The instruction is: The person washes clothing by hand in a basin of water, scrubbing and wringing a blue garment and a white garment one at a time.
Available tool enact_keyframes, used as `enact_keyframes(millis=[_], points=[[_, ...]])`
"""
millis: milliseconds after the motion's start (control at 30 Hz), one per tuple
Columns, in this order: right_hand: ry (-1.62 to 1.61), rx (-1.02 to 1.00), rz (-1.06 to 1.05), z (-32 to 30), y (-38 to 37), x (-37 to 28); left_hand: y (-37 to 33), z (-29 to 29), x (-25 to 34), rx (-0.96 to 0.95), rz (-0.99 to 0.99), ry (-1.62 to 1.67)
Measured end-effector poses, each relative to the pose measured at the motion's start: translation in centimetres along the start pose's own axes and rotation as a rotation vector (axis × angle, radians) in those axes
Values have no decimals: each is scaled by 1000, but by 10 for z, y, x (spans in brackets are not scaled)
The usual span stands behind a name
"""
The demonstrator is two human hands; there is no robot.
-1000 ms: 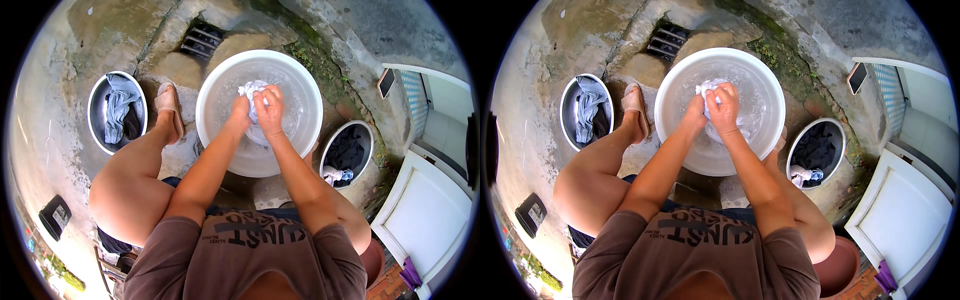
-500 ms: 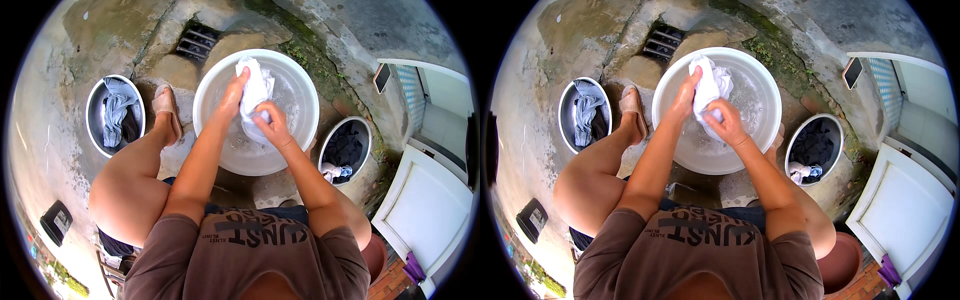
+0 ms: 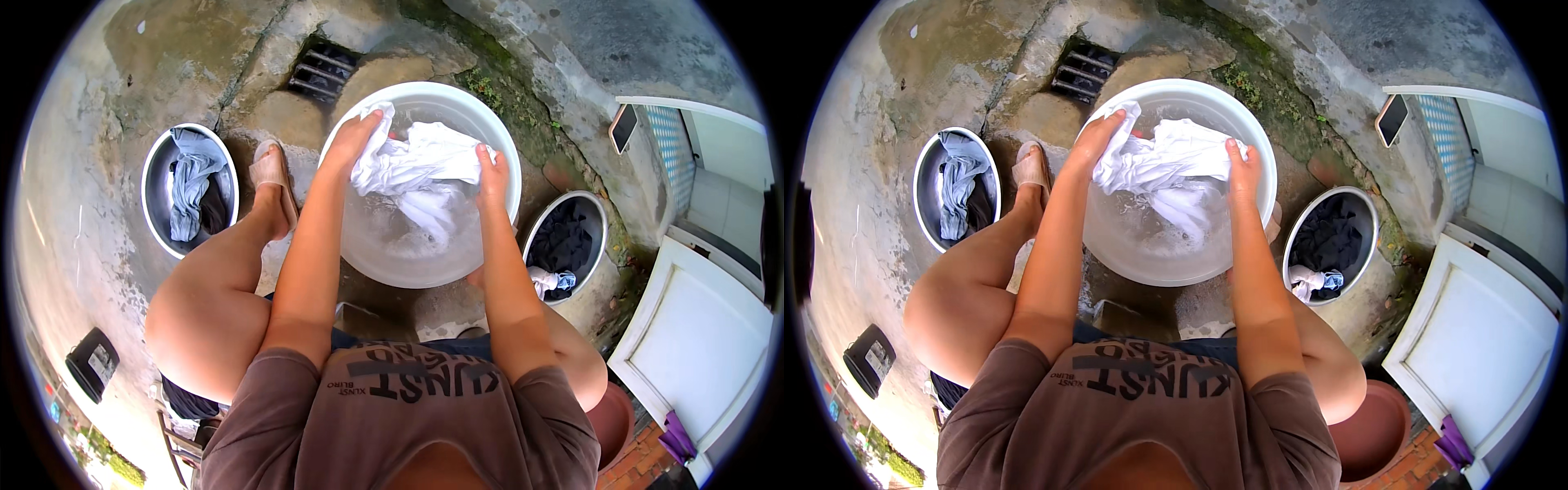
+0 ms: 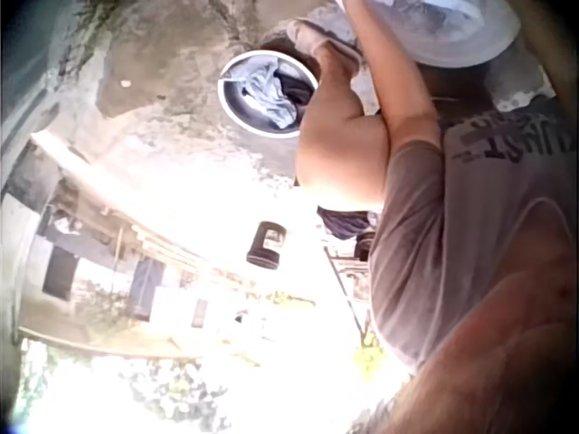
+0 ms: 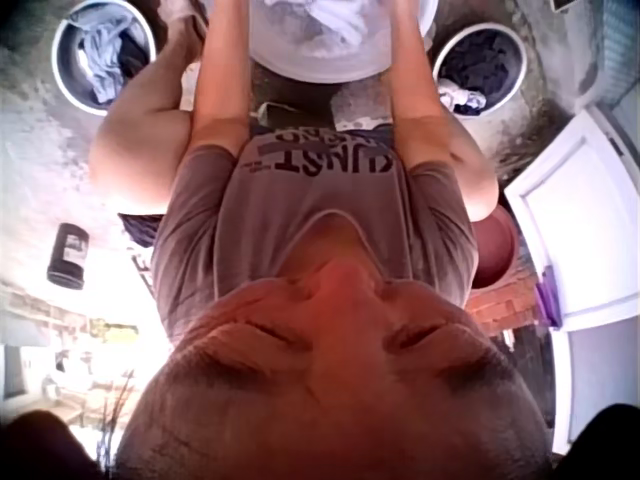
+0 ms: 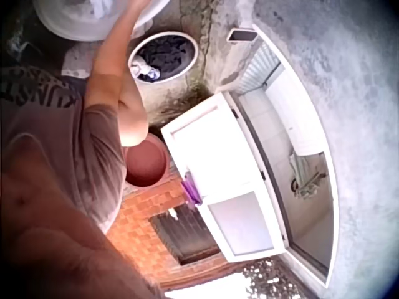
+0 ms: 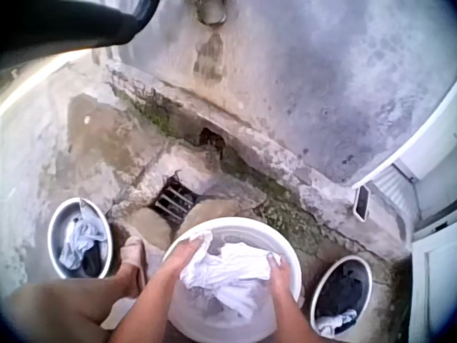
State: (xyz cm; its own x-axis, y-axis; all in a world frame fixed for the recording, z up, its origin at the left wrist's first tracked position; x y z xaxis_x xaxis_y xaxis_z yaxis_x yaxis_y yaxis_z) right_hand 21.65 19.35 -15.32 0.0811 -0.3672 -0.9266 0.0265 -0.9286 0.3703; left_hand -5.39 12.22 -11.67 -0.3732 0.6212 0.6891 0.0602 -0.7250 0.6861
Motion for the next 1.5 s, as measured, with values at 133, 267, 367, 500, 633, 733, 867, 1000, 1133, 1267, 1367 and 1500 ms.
enact_keyframes(millis=[133, 267, 367, 500, 633, 733, 867, 1000, 1133, 1267, 1367, 1500], points=[[680, -43, -421, 11, 16, -7, 10, 22, -10, 601, 379, -1097], [569, -160, -474, 33, 24, 0, 25, 57, -27, 480, 800, -1179], [638, -196, -465, 41, 24, 17, 22, 58, -72, 301, 767, -1507], [1035, -323, -361, 58, 23, 39, 1, 35, -115, 188, 513, -1418], [1414, -278, -467, 55, -2, 68, -24, 39, -123, -79, 141, -1331], [1028, -111, -259, 55, -6, 65, -29, 41, -117, -287, -141, -1433], [201, -244, -331, 101, 65, -10, -27, 26, -101, 159, 27, 85], [99, -409, -500, 137, 118, -33, -27, 35, -86, -32, 9, 638], [469, -375, -812, 147, 118, -55, -28, 38, -104, -208, -88, 751], [517, -169, -671, 125, 66, -17, -23, 38, -109, 179, -157, 407], [752, 97, -147, 55, -7, 0, -19, 49, -79, 240, -94, 158], [752, 74, -215, 2, -12, 3, -6, 45, -41, 292, 86, -336]])
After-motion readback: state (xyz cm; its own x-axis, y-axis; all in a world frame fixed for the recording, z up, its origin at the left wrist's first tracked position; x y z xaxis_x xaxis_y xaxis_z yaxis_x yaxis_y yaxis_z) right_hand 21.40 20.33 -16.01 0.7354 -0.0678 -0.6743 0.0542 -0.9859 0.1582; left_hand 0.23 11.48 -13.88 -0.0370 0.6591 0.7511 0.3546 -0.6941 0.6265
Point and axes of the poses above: each hand's wrist, its own y-axis away from the middle knuckle, its own z-axis out of the palm, x = y × z, the point moved 4 cm from there along -y, towards the middle knuckle, and after that the axes turned 9 degrees about -y, right-handed, at the moved point
